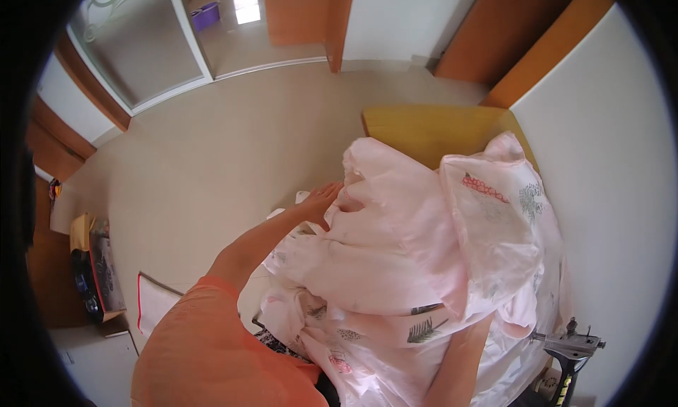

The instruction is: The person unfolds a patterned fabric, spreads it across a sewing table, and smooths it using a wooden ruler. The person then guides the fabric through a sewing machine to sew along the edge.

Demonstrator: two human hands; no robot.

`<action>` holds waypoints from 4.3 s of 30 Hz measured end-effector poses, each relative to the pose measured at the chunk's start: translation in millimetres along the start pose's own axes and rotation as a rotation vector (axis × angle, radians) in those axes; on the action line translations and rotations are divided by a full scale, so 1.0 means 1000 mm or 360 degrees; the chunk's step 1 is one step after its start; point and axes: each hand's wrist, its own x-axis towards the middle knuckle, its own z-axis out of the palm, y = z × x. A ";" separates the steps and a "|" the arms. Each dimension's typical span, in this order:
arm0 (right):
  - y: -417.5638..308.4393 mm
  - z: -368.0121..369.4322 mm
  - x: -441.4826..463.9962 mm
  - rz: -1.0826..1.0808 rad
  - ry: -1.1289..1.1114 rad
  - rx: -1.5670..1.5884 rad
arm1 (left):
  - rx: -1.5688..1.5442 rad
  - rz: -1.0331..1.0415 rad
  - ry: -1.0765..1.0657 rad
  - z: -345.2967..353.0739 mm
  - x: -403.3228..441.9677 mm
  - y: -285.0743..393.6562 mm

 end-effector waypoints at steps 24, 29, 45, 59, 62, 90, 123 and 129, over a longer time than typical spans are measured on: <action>0.035 0.043 0.008 0.0182 -0.0177 0.0600 | -0.0774 -0.0186 0.0702 -0.198 -0.142 -0.031; 0.037 0.075 -0.010 -0.0482 -0.0300 -0.0073 | -0.0453 0.0120 0.1124 -0.370 -0.157 0.058; -0.109 0.055 0.087 -0.0930 0.0361 -0.1984 | 0.0631 0.1290 0.1032 -0.411 0.186 0.492; -0.041 -0.173 -0.187 -0.1033 0.0684 -0.2194 | 0.0613 0.0314 0.0750 -0.135 0.113 0.375; -0.032 -0.206 -0.220 -0.0909 0.1013 -0.2284 | 0.0732 0.0278 0.0721 -0.129 0.131 0.385; -0.098 -0.278 -0.001 -0.1042 0.1045 -0.1758 | 0.0366 0.1530 0.1591 -0.139 0.200 0.380; -0.080 -0.269 0.040 -0.0541 0.1332 -0.2592 | 0.0958 0.1701 0.1254 -0.137 0.226 0.389; -0.082 -0.285 0.014 -0.0793 0.1177 -0.2486 | 0.0654 0.1477 0.0543 -0.166 0.160 0.406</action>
